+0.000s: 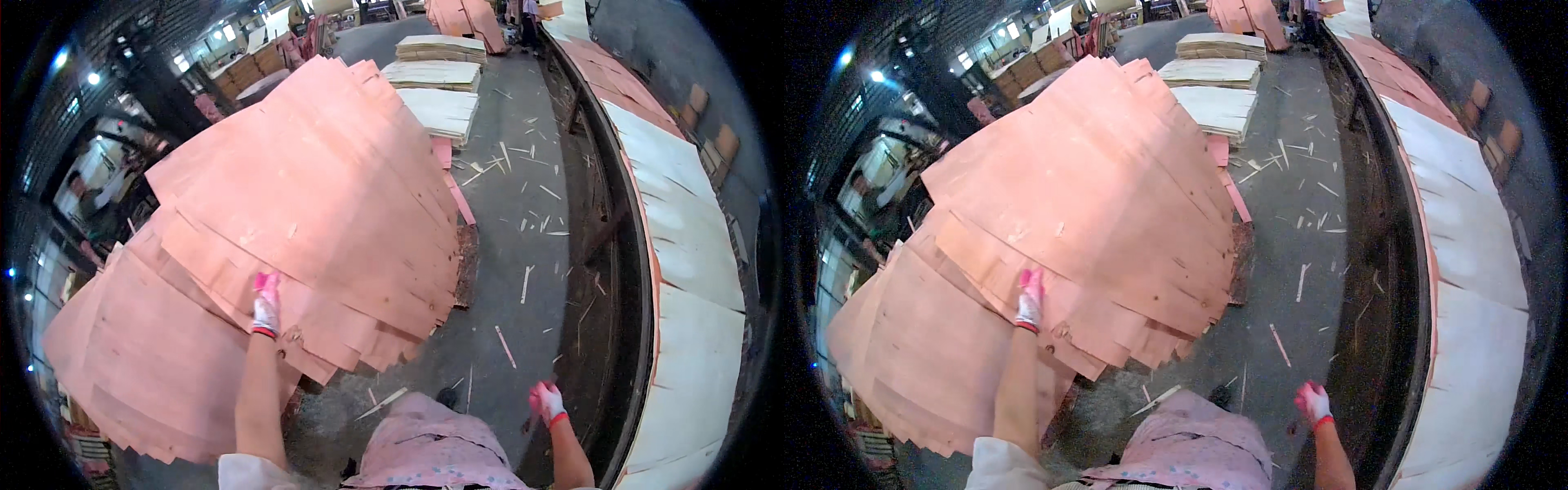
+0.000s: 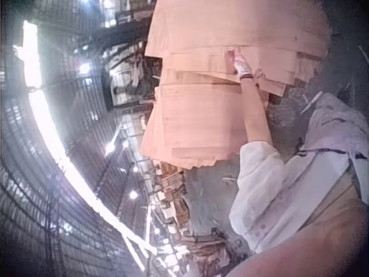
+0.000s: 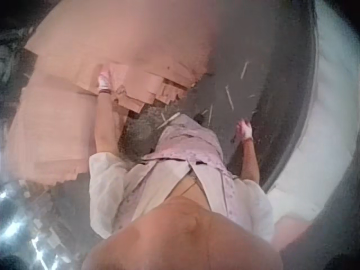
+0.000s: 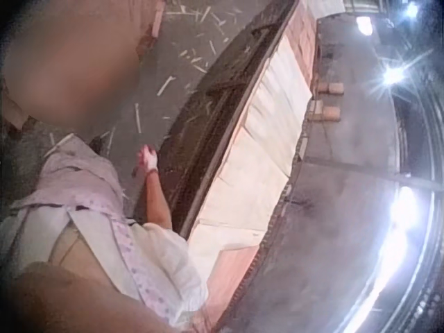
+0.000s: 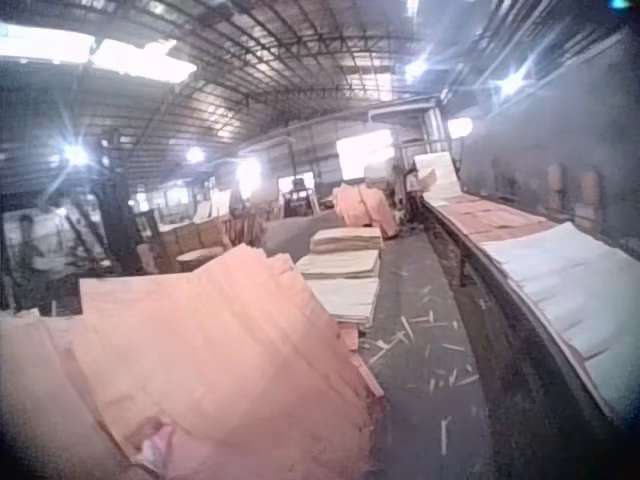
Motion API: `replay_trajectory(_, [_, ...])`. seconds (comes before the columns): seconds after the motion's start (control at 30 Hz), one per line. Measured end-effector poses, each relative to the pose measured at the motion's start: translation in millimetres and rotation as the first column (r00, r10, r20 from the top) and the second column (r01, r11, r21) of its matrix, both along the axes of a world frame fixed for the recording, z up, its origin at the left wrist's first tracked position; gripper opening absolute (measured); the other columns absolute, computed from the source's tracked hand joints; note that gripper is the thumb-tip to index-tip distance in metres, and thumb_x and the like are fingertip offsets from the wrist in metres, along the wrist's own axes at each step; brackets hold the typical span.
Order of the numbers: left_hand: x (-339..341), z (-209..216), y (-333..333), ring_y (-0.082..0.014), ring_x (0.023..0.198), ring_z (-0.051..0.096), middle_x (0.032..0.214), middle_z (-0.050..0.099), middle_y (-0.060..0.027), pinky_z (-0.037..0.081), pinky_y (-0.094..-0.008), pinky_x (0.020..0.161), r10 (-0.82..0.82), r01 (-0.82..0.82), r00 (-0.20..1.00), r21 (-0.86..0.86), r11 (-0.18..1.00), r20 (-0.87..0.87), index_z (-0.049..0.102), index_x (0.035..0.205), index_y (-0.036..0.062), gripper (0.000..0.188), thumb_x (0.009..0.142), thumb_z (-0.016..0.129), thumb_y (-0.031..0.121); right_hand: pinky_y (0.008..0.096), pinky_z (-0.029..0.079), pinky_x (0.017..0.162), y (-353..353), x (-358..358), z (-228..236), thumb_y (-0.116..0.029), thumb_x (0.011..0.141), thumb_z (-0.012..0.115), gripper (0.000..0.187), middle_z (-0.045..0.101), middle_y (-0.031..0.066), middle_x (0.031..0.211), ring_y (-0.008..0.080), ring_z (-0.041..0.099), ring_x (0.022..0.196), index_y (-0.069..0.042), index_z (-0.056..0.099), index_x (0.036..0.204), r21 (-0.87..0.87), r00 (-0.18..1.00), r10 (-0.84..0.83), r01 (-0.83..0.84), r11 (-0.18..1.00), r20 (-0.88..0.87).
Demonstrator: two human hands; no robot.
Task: The person places thin wood strips into gaps between large plywood sheets and secures them using a hammer, handling multiple sheets and strips.
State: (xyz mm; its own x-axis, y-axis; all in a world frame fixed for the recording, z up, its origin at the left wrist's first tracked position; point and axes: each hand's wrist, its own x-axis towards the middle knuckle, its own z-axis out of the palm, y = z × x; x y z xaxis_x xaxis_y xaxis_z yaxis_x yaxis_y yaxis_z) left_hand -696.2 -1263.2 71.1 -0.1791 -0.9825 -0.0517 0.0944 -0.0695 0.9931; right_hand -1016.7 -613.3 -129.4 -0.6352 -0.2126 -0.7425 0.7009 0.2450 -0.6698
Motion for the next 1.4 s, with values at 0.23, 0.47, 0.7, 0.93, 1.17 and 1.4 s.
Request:
replay_trajectory(0.23, [-46,34,-69,-0.0067,0.085,0.055,0.094,0.060,0.0067,0.044,-0.0213,0.070,-0.033,-0.004,0.988,0.236,0.972,0.149,0.060,0.108,0.0139,0.038,0.082,0.069,0.039,0.0285,0.050,0.077,-171,-43,39,-0.026,0.085,0.068,0.053,0.063,0.0063,0.096,0.0157,0.061,0.087,0.000,0.049,0.126,0.107,0.720,0.459,-0.479,0.871,-0.521])
replay_trajectory(0.47, [-65,-12,-82,-0.0188,0.055,0.059,0.074,0.063,-0.0075,0.051,-0.0326,0.052,0.218,0.453,0.310,-0.346,0.822,0.925,0.061,0.088,0.0074,0.038,0.084,0.064,0.045,0.0339,0.048,0.091,-374,-25,134,-0.037,0.079,0.070,0.066,0.061,0.0155,0.118,0.0217,0.060,0.107,0.000,0.048,0.129,0.024,0.593,0.606,-0.704,0.710,-0.530])
replay_trajectory(0.7, [-136,2,-19,-0.0307,0.050,0.057,0.050,0.054,-0.0127,0.046,-0.0412,0.050,-0.123,0.174,0.919,-0.107,0.979,0.374,0.055,0.056,0.0058,0.043,0.081,0.067,0.038,0.0417,0.045,0.095,-541,1,203,-0.046,0.071,0.072,0.075,0.058,0.0226,0.117,0.0360,0.057,0.108,-0.001,0.050,0.126,0.270,-0.011,0.406,-0.762,0.588,-0.914])
replay_trajectory(0.93, [-229,83,9,-0.0147,0.052,0.057,0.057,0.059,-0.0071,0.045,-0.0317,0.049,-0.035,0.671,0.528,-0.391,0.630,0.849,0.063,0.069,0.0033,0.031,0.084,0.067,0.030,0.0407,0.050,0.080,-585,10,165,-0.030,0.081,0.063,0.036,0.066,0.0156,0.095,0.0353,0.062,0.092,-0.005,0.060,0.106,0.124,0.243,0.420,-0.726,0.677,-0.874])
replay_trajectory(1.17, [-219,51,-34,-0.0176,0.092,0.059,0.109,0.061,-0.0102,0.050,-0.0269,0.072,-0.188,0.189,0.982,-0.012,0.982,0.030,0.054,0.120,0.0021,0.046,0.081,0.071,0.019,0.0343,0.049,0.070,-581,-41,167,-0.023,0.081,0.069,0.024,0.067,0.0149,0.086,0.0237,0.063,0.074,-0.005,0.064,0.096,-0.305,0.722,0.168,-0.476,0.825,-0.671])
replay_trajectory(1.4, [-181,9,-91,-0.0271,0.124,0.047,0.141,0.041,-0.0180,0.047,-0.0345,0.093,0.188,0.332,0.644,-0.493,0.804,0.741,0.032,0.142,0.0031,0.079,0.076,0.073,0.016,0.0307,0.049,0.069,-552,-57,214,-0.022,0.081,0.070,0.026,0.068,0.0158,0.085,0.0185,0.066,0.079,-0.002,0.065,0.097,-0.065,0.566,0.282,-0.515,0.854,-0.774])
